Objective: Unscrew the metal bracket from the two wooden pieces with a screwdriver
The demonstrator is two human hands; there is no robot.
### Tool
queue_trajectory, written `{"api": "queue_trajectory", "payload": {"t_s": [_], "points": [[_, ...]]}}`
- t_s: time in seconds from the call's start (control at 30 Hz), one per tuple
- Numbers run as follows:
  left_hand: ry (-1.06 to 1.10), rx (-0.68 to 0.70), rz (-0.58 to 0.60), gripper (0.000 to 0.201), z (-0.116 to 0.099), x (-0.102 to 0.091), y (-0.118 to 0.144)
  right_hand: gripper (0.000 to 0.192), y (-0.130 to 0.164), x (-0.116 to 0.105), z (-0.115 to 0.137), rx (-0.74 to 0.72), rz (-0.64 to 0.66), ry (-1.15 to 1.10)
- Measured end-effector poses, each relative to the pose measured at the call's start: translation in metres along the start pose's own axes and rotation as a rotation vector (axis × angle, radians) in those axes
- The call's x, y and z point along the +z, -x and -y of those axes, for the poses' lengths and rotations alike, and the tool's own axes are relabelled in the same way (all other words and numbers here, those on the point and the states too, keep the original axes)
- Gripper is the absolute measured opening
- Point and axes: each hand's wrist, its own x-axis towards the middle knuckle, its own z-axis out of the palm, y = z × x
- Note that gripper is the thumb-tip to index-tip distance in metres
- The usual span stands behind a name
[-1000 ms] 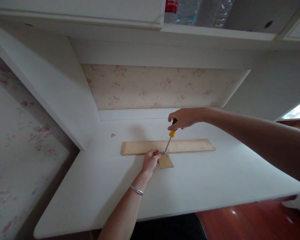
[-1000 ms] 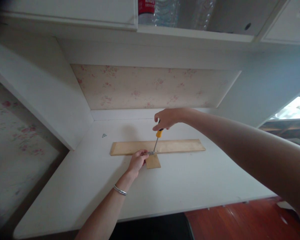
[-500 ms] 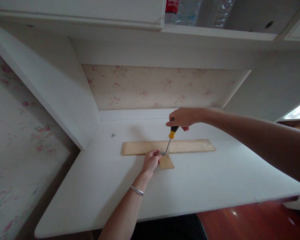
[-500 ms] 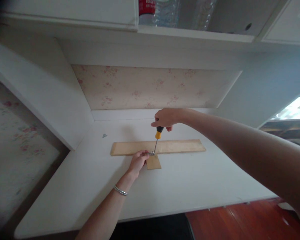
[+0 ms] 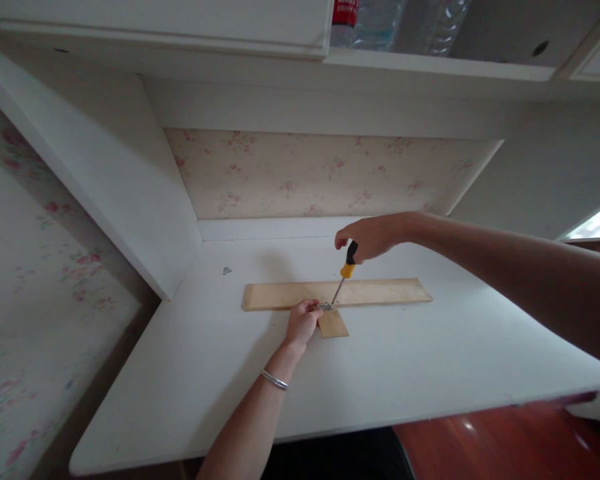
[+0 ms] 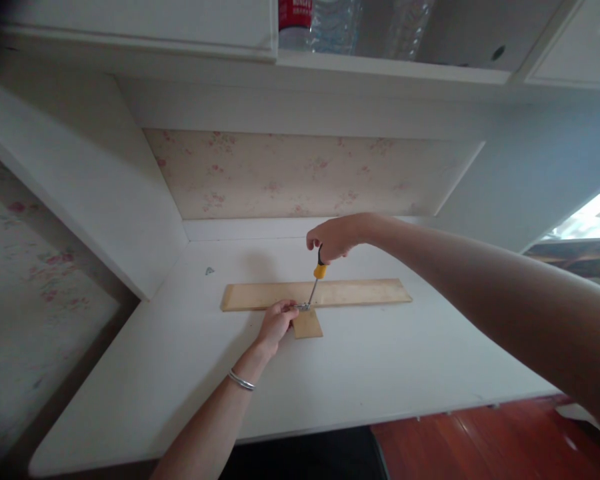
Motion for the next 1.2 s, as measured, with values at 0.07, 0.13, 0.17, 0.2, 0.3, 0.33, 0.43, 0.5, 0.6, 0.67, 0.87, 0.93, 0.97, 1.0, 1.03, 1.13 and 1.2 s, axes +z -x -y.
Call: {"api": "queue_trajectory", "payload": {"t_s": [0.07, 0.13, 0.17, 0.2, 0.3, 0.33, 0.43, 0.5, 0.6, 0.67, 0.87, 0.93, 0.97, 1.0, 1.03, 1.13, 1.2], "points": [[-0.002, -0.001, -0.002, 0.025, 0.000, 0.000, 0.000, 0.054, 0.000, 0.001, 0.000, 0.083, 0.021, -0.028], [-0.005, 0.000, -0.003, 0.025, -0.001, 0.000, 0.000, 0.049, 0.000, 0.001, 0.001, 0.136, 0.044, -0.029], [-0.010, 0.002, -0.003, 0.024, -0.001, 0.000, 0.000, 0.045, 0.000, 0.001, 0.001, 0.120, 0.041, -0.009], [-0.017, 0.004, -0.006, 0.025, -0.001, 0.000, 0.000, 0.043, 0.001, 0.001, 0.001, 0.078, 0.028, 0.019], [-0.036, -0.003, -0.010, 0.026, -0.002, 0.001, 0.001, 0.053, 0.002, 0.002, -0.001, -0.047, -0.016, 0.079], [-0.041, -0.008, -0.012, 0.026, -0.002, 0.001, 0.001, 0.057, 0.002, 0.002, -0.001, -0.051, -0.015, 0.075], [-0.053, -0.012, -0.017, 0.025, -0.004, 0.001, 0.002, 0.061, 0.001, 0.003, -0.002, 0.031, 0.015, 0.000], [-0.060, -0.007, -0.019, 0.025, -0.004, 0.001, 0.002, 0.055, 0.000, 0.003, -0.002, 0.057, 0.000, -0.013], [-0.063, -0.003, -0.016, 0.023, -0.004, 0.001, 0.002, 0.049, -0.001, 0.002, -0.001, 0.062, 0.002, 0.032], [-0.065, 0.004, -0.014, 0.023, -0.003, 0.001, 0.002, 0.043, -0.001, 0.002, 0.000, 0.048, 0.020, 0.048], [-0.065, -0.007, -0.015, 0.024, -0.004, 0.001, 0.002, 0.028, -0.002, 0.005, -0.006, -0.295, -0.146, 0.149], [-0.058, -0.017, -0.004, 0.024, -0.006, 0.001, 0.003, 0.031, -0.001, 0.007, -0.008, -0.328, -0.153, 0.161], [-0.057, -0.020, 0.003, 0.024, -0.006, 0.001, 0.003, 0.032, -0.001, 0.007, -0.009, -0.331, -0.153, 0.160], [-0.057, -0.022, 0.007, 0.024, -0.007, 0.001, 0.003, 0.033, 0.000, 0.008, -0.009, -0.335, -0.160, 0.156], [-0.058, -0.022, 0.009, 0.024, -0.007, 0.001, 0.003, 0.034, 0.000, 0.009, -0.010, -0.343, -0.168, 0.150], [-0.057, -0.023, 0.007, 0.026, -0.007, 0.001, 0.003, 0.034, 0.001, 0.011, -0.012, -0.387, -0.192, 0.116], [-0.060, -0.032, 0.012, 0.027, -0.008, 0.001, 0.004, 0.034, 0.002, 0.012, -0.014, -0.411, -0.198, 0.090]]}}
